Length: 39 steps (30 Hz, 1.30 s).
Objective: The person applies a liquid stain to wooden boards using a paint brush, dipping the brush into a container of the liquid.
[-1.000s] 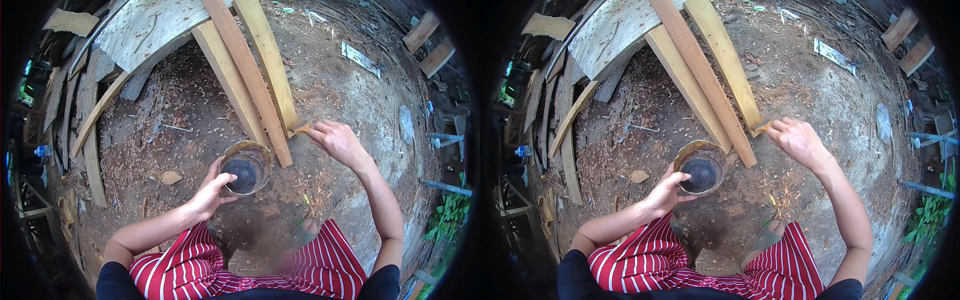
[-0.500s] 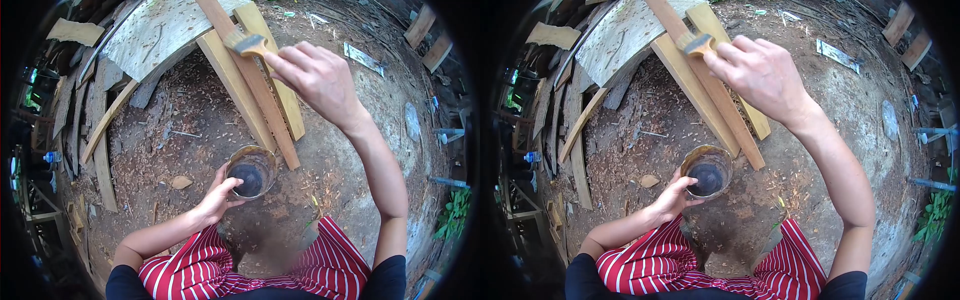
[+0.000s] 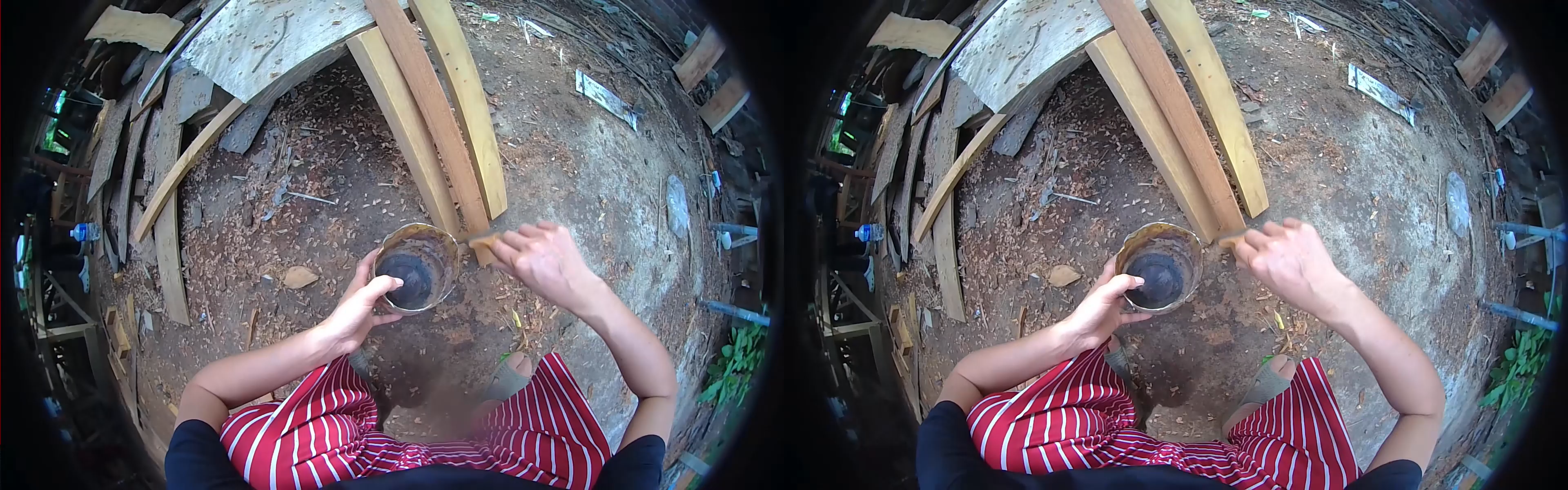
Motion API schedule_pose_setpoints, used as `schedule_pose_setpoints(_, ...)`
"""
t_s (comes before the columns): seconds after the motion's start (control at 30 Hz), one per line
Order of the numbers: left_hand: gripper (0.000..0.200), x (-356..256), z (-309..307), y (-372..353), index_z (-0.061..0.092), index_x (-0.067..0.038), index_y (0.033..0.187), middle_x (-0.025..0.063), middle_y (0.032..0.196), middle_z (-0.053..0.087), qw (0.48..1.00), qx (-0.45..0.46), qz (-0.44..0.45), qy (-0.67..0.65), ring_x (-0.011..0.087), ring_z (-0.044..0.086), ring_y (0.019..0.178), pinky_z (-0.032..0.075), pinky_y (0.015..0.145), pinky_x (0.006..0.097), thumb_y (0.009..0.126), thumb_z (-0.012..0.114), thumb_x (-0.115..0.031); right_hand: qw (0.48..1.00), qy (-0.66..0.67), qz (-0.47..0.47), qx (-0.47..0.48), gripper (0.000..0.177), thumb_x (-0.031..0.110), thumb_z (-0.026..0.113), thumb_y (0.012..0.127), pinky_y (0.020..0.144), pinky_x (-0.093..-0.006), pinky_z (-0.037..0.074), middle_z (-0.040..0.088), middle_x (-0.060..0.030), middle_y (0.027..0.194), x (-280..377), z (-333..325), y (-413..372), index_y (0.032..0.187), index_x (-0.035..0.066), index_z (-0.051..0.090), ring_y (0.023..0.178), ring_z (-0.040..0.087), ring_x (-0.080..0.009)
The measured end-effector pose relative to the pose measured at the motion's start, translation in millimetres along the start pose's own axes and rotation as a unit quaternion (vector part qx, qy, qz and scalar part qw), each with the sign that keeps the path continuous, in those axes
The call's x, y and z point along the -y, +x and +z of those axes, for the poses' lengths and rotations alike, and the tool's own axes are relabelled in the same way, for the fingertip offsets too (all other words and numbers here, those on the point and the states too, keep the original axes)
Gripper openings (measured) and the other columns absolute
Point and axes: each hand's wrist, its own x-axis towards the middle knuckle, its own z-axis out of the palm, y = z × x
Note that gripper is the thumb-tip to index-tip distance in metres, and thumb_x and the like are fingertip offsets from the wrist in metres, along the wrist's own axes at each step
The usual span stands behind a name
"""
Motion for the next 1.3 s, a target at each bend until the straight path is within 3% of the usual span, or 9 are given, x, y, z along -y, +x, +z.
schedule_pose_setpoints(0.17, 0.09, 2.2, 0.7, -0.6, 0.005, -0.017, 0.154, 0.0139, 0.149, 0.029, 1.0, 0.018, -0.003, 0.004, 0.0288, 0.043, 0.131, 0.036, 0.105, 0.0552, 0.084, 0.061, -0.026, 0.973, -0.062, 0.015, -0.223, 0.024, 0.029, 0.063, 0.088, 0.061, -0.0312, 0.049, 0.06, -0.002, 0.077, -25.3, -68.7, 66.1, 0.104, 0.011, 0.065, 0.071, 0.061, -0.0163)
schedule_pose_setpoints(0.23, 0.089, 1.1, 2.7, -3.1, 0.006, -0.017, 0.154, 0.0138, 0.149, 0.029, 1.0, 0.007, -0.002, 0.0, 0.0287, 0.043, 0.131, 0.036, 0.105, 0.0552, 0.085, 0.062, -0.026, 0.917, -0.128, 0.013, -0.378, 0.025, 0.026, 0.064, 0.088, 0.06, -0.0303, 0.049, 0.06, -0.0016, 0.078, -34.4, -77.8, 83.8, 0.107, 0.011, 0.064, 0.071, 0.06, -0.0155)
schedule_pose_setpoints(0.3, 0.089, 1.8, 3.2, -5.1, 0.006, -0.018, 0.153, 0.0137, 0.149, 0.029, 1.0, -0.007, 0.0, -0.007, 0.0286, 0.043, 0.131, 0.036, 0.104, 0.0551, 0.085, 0.062, -0.026, 0.911, -0.146, 0.004, -0.384, 0.026, 0.026, 0.065, 0.084, 0.062, -0.0291, 0.05, 0.061, -0.0002, 0.083, -35.9, -68.4, 85.3, 0.103, 0.008, 0.063, 0.073, 0.06, -0.0138)
schedule_pose_setpoints(0.37, 0.088, 2.1, 2.0, -4.7, 0.008, -0.018, 0.153, 0.0136, 0.149, 0.03, 1.0, -0.004, 0.001, -0.012, 0.0288, 0.043, 0.131, 0.036, 0.104, 0.0549, 0.085, 0.062, -0.026, 0.974, -0.124, 0.029, -0.189, 0.026, 0.024, 0.065, 0.085, 0.061, -0.0297, 0.049, 0.06, -0.0006, 0.083, -23.8, -48.5, 68.9, 0.105, 0.008, 0.062, 0.071, 0.06, -0.0142)
schedule_pose_setpoints(0.5, 0.089, 8.4, -7.1, -0.2, 0.009, -0.018, 0.153, 0.0142, 0.149, 0.031, 1.0, -0.017, 0.006, -0.008, 0.0295, 0.044, 0.13, 0.036, 0.104, 0.0552, 0.084, 0.065, -0.025, 0.996, -0.006, 0.023, -0.09, 0.022, 0.026, 0.068, 0.083, 0.057, -0.028, 0.048, 0.058, -0.0012, 0.074, 8.7, -45.7, 15.6, 0.095, 0.008, 0.064, 0.065, 0.061, -0.015)
schedule_pose_setpoints(0.63, 0.095, 1.8, 0.3, 1.6, 0.01, -0.019, 0.153, 0.0162, 0.149, 0.031, 0.997, -0.056, 0.005, 0.053, 0.0307, 0.044, 0.129, 0.035, 0.104, 0.0554, 0.08, 0.07, -0.024, 0.989, 0.053, 0.045, -0.129, 0.02, 0.027, 0.069, 0.082, 0.056, -0.0291, 0.05, 0.058, -0.0013, 0.072, 42.4, -63.9, -1.1, 0.088, 0.009, 0.063, 0.067, 0.063, -0.0158)
schedule_pose_setpoints(1.0, 0.092, 9.2, -3.7, -3.3, 0.014, -0.022, 0.152, 0.0135, 0.143, 0.037, 0.998, -0.049, 0.017, 0.046, 0.0275, 0.047, 0.124, 0.041, 0.098, 0.0491, 0.078, 0.07, -0.019, 0.965, 0.257, -0.05, -0.03, 0.019, 0.024, 0.066, 0.087, 0.059, -0.0352, 0.055, 0.061, -0.0075, 0.077, 52.5, -11.8, 29.0, 0.088, 0.006, 0.063, 0.072, 0.067, -0.0229)
schedule_pose_setpoints(1.13, 0.09, 1.9, -14.3, -3.7, 0.01, -0.022, 0.152, 0.0128, 0.144, 0.032, 0.997, -0.069, 0.002, 0.023, 0.0289, 0.043, 0.127, 0.037, 0.1, 0.0577, 0.082, 0.065, -0.016, 0.936, 0.319, 0.03, -0.148, 0.018, 0.022, 0.07, 0.086, 0.051, -0.0297, 0.054, 0.064, -0.0065, 0.073, 17.6, -61.3, 41.3, 0.089, 0.003, 0.07, 0.058, 0.063, -0.0165)
schedule_pose_setpoints(1.3, 0.091, 1.3, -14.0, 6.7, 0.007, -0.023, 0.153, 0.0124, 0.145, 0.03, 0.997, -0.072, -0.026, 0.012, 0.0293, 0.044, 0.126, 0.037, 0.099, 0.0573, 0.083, 0.065, -0.018, 0.911, 0.129, 0.052, -0.389, 0.02, 0.023, 0.07, 0.086, 0.05, -0.0288, 0.051, 0.06, -0.0061, 0.076, -21.1, -93.5, 89.0, 0.096, 0.005, 0.069, 0.057, 0.061, -0.0187)
